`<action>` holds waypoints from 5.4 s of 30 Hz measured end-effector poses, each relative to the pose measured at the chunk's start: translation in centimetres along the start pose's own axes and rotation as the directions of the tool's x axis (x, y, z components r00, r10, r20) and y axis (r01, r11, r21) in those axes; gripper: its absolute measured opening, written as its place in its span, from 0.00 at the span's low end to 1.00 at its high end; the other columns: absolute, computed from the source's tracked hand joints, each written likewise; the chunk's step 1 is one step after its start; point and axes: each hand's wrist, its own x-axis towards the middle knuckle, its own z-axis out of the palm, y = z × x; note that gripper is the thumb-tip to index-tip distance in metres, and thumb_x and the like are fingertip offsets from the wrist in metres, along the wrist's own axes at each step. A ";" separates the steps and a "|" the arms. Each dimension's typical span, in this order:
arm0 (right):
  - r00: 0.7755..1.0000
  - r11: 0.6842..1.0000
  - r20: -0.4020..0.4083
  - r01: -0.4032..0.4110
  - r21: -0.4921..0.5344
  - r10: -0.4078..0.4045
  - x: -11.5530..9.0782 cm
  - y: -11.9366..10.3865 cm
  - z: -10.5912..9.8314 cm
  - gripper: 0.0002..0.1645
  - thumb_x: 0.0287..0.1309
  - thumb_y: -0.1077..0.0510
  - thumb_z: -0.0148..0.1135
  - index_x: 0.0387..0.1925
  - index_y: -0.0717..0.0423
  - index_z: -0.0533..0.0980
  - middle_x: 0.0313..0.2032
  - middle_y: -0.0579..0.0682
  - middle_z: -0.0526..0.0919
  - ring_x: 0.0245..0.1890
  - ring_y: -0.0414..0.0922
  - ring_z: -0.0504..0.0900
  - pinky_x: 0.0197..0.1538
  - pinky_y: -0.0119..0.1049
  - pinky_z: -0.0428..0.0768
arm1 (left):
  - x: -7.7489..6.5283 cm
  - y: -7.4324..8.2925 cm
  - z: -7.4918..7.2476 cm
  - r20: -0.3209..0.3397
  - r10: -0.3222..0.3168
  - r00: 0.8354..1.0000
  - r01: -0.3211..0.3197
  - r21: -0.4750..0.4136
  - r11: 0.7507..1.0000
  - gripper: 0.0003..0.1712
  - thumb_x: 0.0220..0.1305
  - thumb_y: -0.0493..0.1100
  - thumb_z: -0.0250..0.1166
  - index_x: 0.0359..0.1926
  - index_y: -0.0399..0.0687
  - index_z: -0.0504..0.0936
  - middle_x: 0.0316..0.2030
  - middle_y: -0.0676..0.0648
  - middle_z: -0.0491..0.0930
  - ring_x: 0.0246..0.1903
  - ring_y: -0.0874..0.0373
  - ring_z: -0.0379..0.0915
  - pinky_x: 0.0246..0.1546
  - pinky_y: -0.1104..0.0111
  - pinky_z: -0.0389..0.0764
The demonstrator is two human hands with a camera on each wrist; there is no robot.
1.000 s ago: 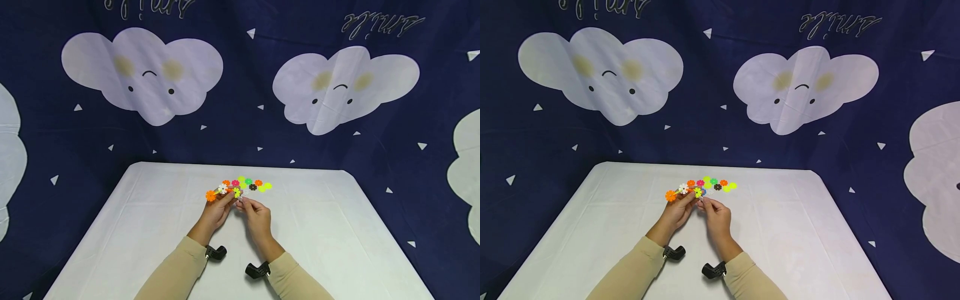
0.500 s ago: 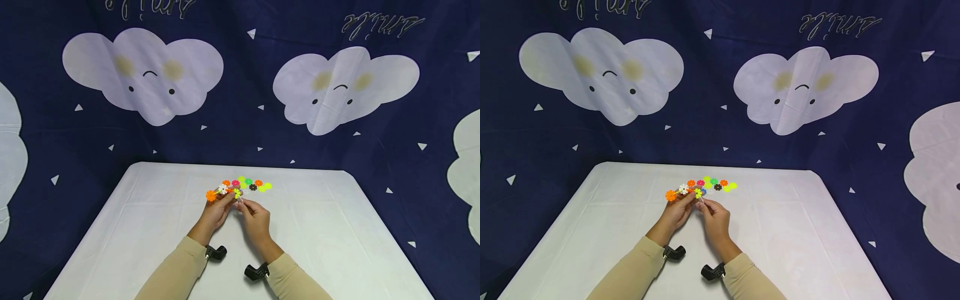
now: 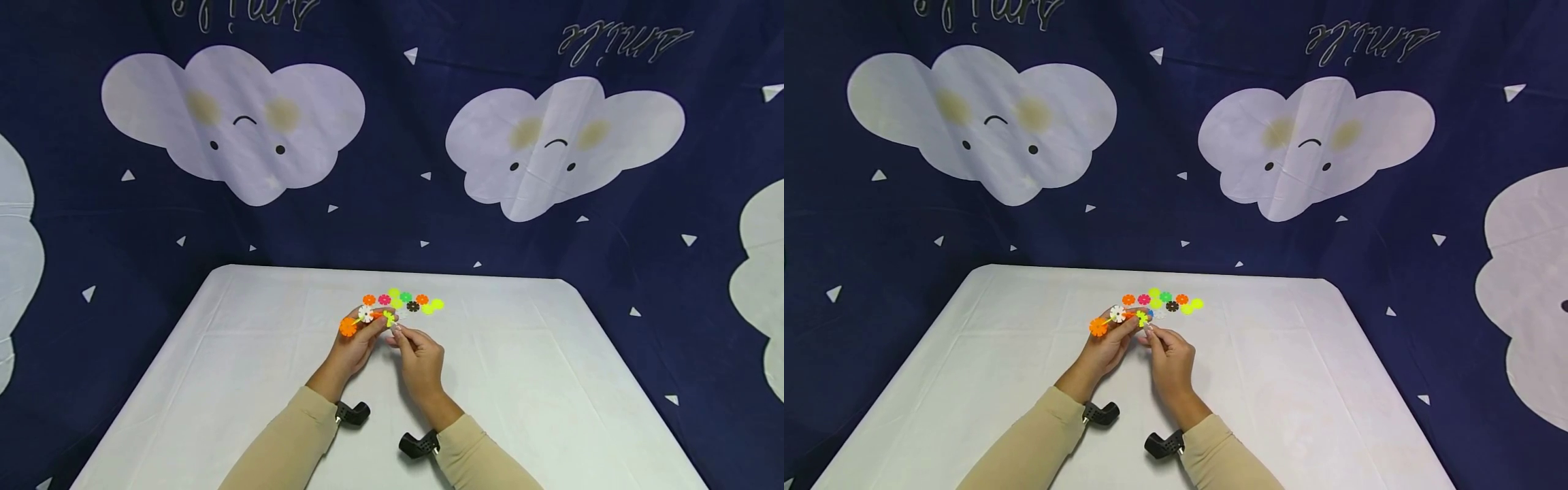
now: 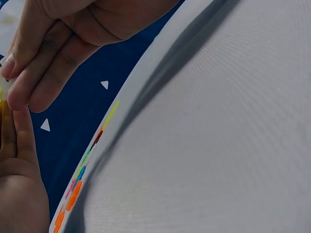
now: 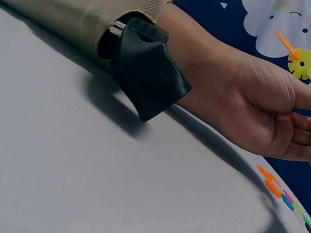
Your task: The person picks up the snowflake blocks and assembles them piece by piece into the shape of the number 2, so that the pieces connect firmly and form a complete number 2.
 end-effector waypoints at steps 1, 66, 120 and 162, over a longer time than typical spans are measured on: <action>1.000 1.000 -0.002 0.003 0.001 -0.003 0.0 0.0 0.0 0.08 0.60 0.83 0.65 0.41 0.80 0.84 0.35 0.69 0.87 0.28 0.65 0.88 0.38 0.41 0.88 | 0.0 0.0 0.0 -0.001 0.004 1.000 -0.004 0.002 1.000 0.27 0.75 0.30 0.64 0.65 0.15 0.67 0.60 0.20 0.74 0.56 0.48 0.81 0.61 0.61 0.79; 0.982 0.954 0.135 0.164 -0.252 -0.133 -0.9 5.6 -0.8 0.14 0.55 0.70 0.79 0.43 0.68 0.86 0.36 0.58 0.87 0.28 0.48 0.89 0.34 0.32 0.87 | -0.1 -0.5 0.0 -0.208 -0.055 0.977 0.108 0.250 0.962 0.09 0.67 0.36 0.74 0.42 0.30 0.88 0.34 0.40 0.88 0.33 0.54 0.86 0.40 0.65 0.87; 0.808 0.773 0.292 -0.582 0.254 0.512 1.8 6.0 -0.2 0.14 0.62 0.76 0.69 0.50 0.77 0.82 0.39 0.63 0.87 0.35 0.49 0.90 0.43 0.47 0.89 | 0.7 0.2 -1.3 -0.243 0.120 0.963 -0.033 0.337 0.941 0.11 0.69 0.37 0.73 0.40 0.29 0.89 0.31 0.42 0.87 0.33 0.55 0.83 0.42 0.55 0.85; 0.808 0.720 0.327 -0.586 0.371 0.489 1.2 5.1 -0.3 0.17 0.66 0.77 0.65 0.55 0.79 0.79 0.38 0.67 0.87 0.30 0.48 0.90 0.41 0.49 0.89 | 0.5 -0.3 -1.2 -0.162 0.115 0.980 -0.075 0.232 0.970 0.10 0.69 0.31 0.71 0.43 0.22 0.86 0.32 0.46 0.87 0.35 0.57 0.83 0.40 0.66 0.84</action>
